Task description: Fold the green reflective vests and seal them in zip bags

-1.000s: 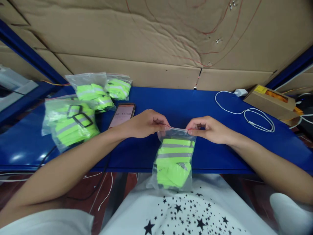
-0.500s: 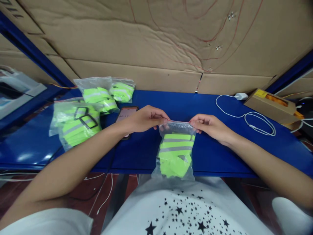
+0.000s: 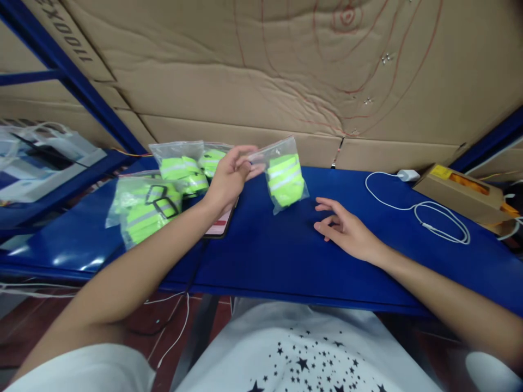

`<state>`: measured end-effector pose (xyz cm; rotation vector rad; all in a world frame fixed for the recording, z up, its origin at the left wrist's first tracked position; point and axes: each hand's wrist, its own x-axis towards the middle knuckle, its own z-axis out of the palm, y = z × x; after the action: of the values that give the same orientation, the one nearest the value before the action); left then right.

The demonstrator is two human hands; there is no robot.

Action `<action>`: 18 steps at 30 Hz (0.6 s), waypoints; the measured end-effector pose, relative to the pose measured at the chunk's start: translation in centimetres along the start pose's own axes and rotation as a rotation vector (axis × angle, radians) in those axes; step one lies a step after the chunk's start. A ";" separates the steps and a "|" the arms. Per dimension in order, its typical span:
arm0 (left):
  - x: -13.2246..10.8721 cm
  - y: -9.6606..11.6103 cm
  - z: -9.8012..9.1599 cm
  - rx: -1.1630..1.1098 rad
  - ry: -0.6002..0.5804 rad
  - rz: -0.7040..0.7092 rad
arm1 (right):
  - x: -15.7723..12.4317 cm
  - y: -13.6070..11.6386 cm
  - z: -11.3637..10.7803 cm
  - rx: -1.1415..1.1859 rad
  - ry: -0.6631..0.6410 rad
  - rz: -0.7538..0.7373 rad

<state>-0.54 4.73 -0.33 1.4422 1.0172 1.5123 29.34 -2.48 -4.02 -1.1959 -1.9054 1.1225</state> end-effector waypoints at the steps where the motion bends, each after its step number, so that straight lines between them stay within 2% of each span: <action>1: 0.8 -0.3 -0.6 0.033 0.017 0.028 | -0.2 -0.1 0.1 -0.058 -0.001 -0.040; 4: 3.1 -0.3 -3.4 0.233 0.029 0.131 | -0.8 -0.1 0.5 -0.249 -0.050 -0.186; 6: 4.0 0.8 -5.9 0.461 0.004 0.182 | -1.1 0.1 1.0 -0.388 -0.100 -0.276; 8: 3.7 2.5 -8.7 0.726 -0.038 0.217 | -0.8 0.3 1.3 -0.541 -0.133 -0.368; 11: 1.1 5.2 -12.8 1.034 -0.109 0.250 | 1.8 0.0 0.9 -0.784 -0.048 -0.508; 14: -3.0 6.8 -16.2 1.219 -0.085 0.171 | 6.8 -0.5 -0.3 -0.950 0.129 -0.625; 16: -5.7 6.8 -18.0 1.296 -0.026 0.067 | 10.9 -0.7 -0.8 -1.015 0.119 -0.675; 18: -7.7 6.2 -19.3 1.300 0.051 -0.023 | 14.8 -0.7 -0.4 -1.022 0.017 -0.735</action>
<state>-19.64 -5.23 2.09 2.1645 2.2331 0.7735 23.52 11.01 -2.37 -0.7575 -2.6460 -0.3121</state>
